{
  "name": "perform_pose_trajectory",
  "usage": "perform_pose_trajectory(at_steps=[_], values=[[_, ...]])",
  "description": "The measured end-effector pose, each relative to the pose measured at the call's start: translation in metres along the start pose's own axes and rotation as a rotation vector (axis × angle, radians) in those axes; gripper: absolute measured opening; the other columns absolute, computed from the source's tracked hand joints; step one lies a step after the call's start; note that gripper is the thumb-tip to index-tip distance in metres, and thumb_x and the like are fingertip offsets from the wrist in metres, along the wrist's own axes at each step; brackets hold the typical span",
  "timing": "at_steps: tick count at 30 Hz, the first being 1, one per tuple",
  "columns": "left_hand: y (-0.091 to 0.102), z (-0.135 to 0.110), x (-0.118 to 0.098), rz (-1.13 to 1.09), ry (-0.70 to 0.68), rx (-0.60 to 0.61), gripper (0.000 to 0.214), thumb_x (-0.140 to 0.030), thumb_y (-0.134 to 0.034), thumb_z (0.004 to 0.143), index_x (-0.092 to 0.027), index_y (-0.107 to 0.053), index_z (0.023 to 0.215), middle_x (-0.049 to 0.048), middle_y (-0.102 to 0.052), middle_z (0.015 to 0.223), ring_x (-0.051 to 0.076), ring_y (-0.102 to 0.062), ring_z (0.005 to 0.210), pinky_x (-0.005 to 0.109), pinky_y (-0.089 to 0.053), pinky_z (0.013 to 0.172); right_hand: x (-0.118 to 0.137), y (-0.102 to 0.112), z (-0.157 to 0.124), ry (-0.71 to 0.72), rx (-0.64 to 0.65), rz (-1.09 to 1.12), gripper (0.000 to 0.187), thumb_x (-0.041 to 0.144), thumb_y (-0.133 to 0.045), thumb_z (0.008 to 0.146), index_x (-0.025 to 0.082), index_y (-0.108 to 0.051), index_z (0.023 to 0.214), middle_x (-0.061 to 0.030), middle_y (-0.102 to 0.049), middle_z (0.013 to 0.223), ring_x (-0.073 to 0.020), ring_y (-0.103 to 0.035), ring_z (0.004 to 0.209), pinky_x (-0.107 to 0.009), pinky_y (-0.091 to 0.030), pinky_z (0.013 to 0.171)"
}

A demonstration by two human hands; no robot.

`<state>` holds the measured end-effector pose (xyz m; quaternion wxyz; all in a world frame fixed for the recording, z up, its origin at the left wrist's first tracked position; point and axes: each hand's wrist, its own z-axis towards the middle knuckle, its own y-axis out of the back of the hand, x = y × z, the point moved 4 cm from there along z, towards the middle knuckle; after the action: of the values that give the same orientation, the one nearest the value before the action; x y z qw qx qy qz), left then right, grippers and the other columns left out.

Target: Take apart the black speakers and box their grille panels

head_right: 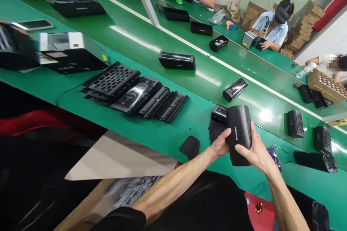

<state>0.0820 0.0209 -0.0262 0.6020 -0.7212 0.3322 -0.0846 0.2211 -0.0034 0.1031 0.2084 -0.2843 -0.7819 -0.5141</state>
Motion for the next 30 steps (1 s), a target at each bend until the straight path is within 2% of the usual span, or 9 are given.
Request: perform_pose_trajectory(at_steps=[3, 6, 10, 15, 20, 24, 26, 28, 30], values=[[-0.010, -0.001, -0.009, -0.025, -0.109, -0.083, 0.067, -0.055, -0.102, 0.065, -0.020, -0.077, 0.116, 0.0072, -0.082, 0.106, 0.026, -0.075, 0.097, 0.037, -0.057, 0.090, -0.013, -0.009, -0.011, 0.063, -0.150, 0.128, 0.120, 0.072, -0.078, 0.085, 0.027, -0.015, 0.178, -0.0205, -0.036, 0.172, -0.0439, -0.048, 0.153, -0.063, -0.047, 0.119], [-0.015, 0.000, -0.016, -0.033, -0.182, -0.177, 0.068, -0.051, -0.105, 0.061, -0.022, -0.073, 0.113, 0.0028, -0.080, 0.099, 0.022, -0.073, 0.089, 0.034, -0.058, 0.082, -0.028, -0.030, -0.024, 0.092, -0.412, 0.224, 0.128, 0.069, -0.087, 0.077, 0.027, -0.016, 0.175, -0.0214, -0.029, 0.174, -0.0449, -0.043, 0.155, -0.063, -0.047, 0.119], [-0.017, 0.006, -0.026, 0.051, -0.197, -0.209, 0.071, -0.050, -0.106, 0.059, -0.022, -0.068, 0.112, 0.0021, -0.079, 0.102, 0.022, -0.074, 0.089, 0.036, -0.060, 0.082, -0.034, -0.047, -0.028, 0.073, -0.675, 0.288, 0.100, 0.068, -0.086, 0.077, 0.022, -0.046, 0.157, -0.0190, -0.053, 0.152, -0.0407, -0.056, 0.139, -0.060, -0.049, 0.116], [-0.031, 0.017, -0.035, 0.170, -0.186, -0.111, 0.077, -0.043, -0.107, 0.057, -0.022, -0.068, 0.120, 0.0052, -0.078, 0.108, 0.027, -0.075, 0.099, 0.040, -0.060, 0.088, -0.033, -0.036, -0.023, 0.063, -0.652, 0.355, 0.089, 0.067, -0.087, 0.075, 0.021, -0.057, 0.145, -0.0160, -0.062, 0.141, -0.0374, -0.062, 0.125, -0.054, -0.056, 0.104], [-0.034, 0.022, -0.033, 0.165, -0.248, -0.160, 0.068, -0.045, -0.102, 0.062, -0.021, -0.070, 0.117, 0.0051, -0.079, 0.103, 0.027, -0.075, 0.096, 0.040, -0.060, 0.090, -0.038, -0.037, -0.039, 0.074, -0.648, 0.421, 0.090, 0.067, -0.085, 0.081, 0.023, -0.052, 0.152, -0.0173, -0.059, 0.146, -0.0377, -0.061, 0.130, -0.055, -0.056, 0.106], [-0.028, 0.008, -0.029, 0.105, 0.115, -0.132, 0.061, -0.064, -0.090, 0.073, -0.014, -0.075, 0.105, 0.0110, -0.080, 0.093, 0.026, -0.076, 0.084, 0.039, -0.063, 0.084, -0.059, -0.019, -0.042, 0.222, -0.289, 0.609, 0.073, 0.070, -0.073, 0.094, 0.032, -0.054, 0.154, -0.0147, -0.056, 0.155, -0.0361, -0.059, 0.142, -0.052, -0.058, 0.109], [-0.035, -0.002, -0.020, 0.083, 0.393, 0.016, 0.074, -0.079, -0.076, 0.077, -0.012, -0.076, 0.110, 0.0155, -0.081, 0.098, 0.030, -0.077, 0.085, 0.041, -0.064, 0.078, -0.073, 0.006, -0.033, 0.251, -0.237, 0.658, 0.090, 0.076, -0.079, 0.087, 0.036, -0.047, 0.161, -0.0137, -0.048, 0.166, -0.0373, -0.051, 0.153, -0.055, -0.053, 0.116], [-0.044, -0.015, -0.004, 0.130, 0.729, 0.244, 0.089, -0.089, -0.066, 0.076, -0.011, -0.076, 0.118, 0.0181, -0.080, 0.101, 0.033, -0.078, 0.081, 0.042, -0.063, 0.067, -0.081, 0.027, -0.021, 0.224, -0.185, 0.637, 0.122, 0.082, -0.090, 0.067, 0.036, -0.039, 0.168, -0.0147, -0.036, 0.176, -0.0409, -0.039, 0.161, -0.058, -0.047, 0.122], [-0.045, -0.027, 0.013, 0.251, 1.034, 0.410, 0.101, -0.096, -0.062, 0.072, -0.009, -0.077, 0.120, 0.0203, -0.079, 0.098, 0.036, -0.077, 0.074, 0.047, -0.060, 0.059, -0.082, 0.034, -0.015, 0.176, -0.032, 0.641, 0.140, 0.086, -0.094, 0.052, 0.032, -0.040, 0.169, -0.0180, -0.035, 0.177, -0.0461, -0.043, 0.157, -0.061, -0.050, 0.117]])
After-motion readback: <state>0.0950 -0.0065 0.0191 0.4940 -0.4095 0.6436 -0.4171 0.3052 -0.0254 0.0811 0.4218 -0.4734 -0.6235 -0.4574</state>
